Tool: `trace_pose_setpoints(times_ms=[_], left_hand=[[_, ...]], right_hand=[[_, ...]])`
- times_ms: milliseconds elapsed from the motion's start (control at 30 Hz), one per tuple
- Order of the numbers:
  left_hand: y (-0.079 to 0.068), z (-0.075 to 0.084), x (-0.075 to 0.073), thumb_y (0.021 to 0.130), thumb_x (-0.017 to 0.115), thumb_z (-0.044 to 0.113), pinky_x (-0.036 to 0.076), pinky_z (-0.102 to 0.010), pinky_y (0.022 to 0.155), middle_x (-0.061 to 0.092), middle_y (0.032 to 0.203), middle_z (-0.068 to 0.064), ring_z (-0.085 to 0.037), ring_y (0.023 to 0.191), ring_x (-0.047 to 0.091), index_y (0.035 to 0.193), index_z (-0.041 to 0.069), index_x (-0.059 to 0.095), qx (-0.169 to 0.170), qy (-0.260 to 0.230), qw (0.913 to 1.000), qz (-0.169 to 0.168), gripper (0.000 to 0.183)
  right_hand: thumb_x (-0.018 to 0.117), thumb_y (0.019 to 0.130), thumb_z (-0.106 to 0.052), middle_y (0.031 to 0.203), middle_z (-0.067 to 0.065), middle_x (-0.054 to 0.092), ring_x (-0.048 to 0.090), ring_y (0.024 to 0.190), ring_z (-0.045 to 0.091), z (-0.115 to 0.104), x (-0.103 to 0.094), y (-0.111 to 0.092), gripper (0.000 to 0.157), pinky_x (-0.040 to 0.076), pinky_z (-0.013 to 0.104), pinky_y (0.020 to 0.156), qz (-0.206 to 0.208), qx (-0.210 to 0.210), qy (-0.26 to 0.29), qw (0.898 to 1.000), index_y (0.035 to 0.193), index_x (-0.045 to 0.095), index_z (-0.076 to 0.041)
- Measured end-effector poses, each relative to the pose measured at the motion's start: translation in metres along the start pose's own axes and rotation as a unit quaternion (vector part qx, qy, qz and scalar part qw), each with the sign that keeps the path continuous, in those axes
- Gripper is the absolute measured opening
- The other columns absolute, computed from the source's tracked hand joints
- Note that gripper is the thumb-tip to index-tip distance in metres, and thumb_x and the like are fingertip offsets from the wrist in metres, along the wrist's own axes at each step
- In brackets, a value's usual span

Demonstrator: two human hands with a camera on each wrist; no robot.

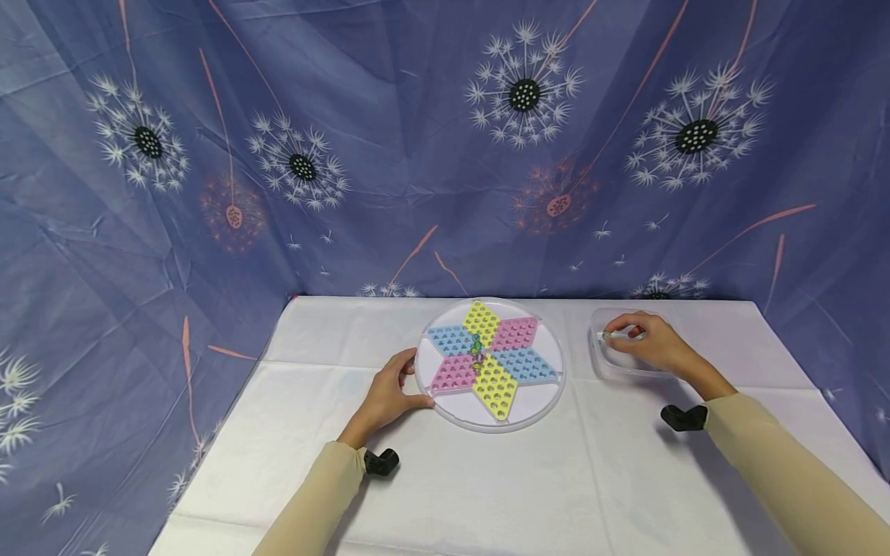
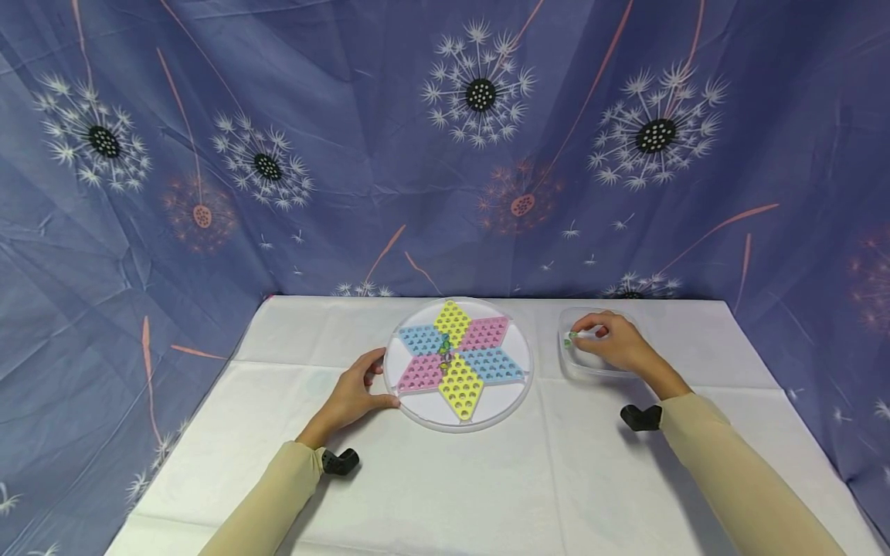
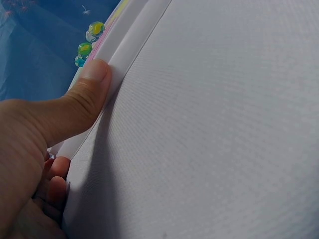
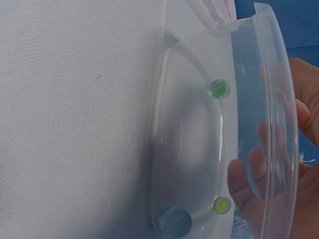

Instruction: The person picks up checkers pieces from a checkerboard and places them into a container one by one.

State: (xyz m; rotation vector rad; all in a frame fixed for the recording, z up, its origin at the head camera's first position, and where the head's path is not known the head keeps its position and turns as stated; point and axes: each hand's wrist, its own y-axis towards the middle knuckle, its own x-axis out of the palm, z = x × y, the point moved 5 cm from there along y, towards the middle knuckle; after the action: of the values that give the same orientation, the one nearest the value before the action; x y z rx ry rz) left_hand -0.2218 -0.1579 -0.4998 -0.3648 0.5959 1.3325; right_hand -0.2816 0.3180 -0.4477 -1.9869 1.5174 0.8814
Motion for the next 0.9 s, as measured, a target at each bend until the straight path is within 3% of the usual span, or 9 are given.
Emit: trace_pose_setpoints(times_ms=[367,900], left_hand=[[-0.0003,0.0006,-0.0003,0.069,0.097,0.020,0.047,-0.040,0.093,0.058,0.121,-0.007,-0.020,0.105,0.052,0.154,0.002,0.042,0.000,0.002,1.0000,0.001,0.103],[0.0003,-0.0004,0.0001,0.069,0.098,0.020,0.046,-0.039,0.092,0.058,0.119,-0.007,-0.020,0.104,0.052,0.154,0.001,0.042,0.005,0.001,1.0000,0.000,0.103]], right_hand=[[0.072,0.098,-0.032,0.126,0.019,0.060,0.054,0.104,0.036,0.0010,0.0006,0.0003,0.028,0.048,0.043,0.078,0.003,-0.010,-0.001,1.000,0.117,0.073,-0.011],[0.074,0.096,-0.035,0.128,0.021,0.058,0.052,0.106,0.039,-0.0012,0.0020,-0.0001,0.039,0.047,0.045,0.079,0.012,-0.017,0.006,1.000,0.126,0.070,-0.011]])
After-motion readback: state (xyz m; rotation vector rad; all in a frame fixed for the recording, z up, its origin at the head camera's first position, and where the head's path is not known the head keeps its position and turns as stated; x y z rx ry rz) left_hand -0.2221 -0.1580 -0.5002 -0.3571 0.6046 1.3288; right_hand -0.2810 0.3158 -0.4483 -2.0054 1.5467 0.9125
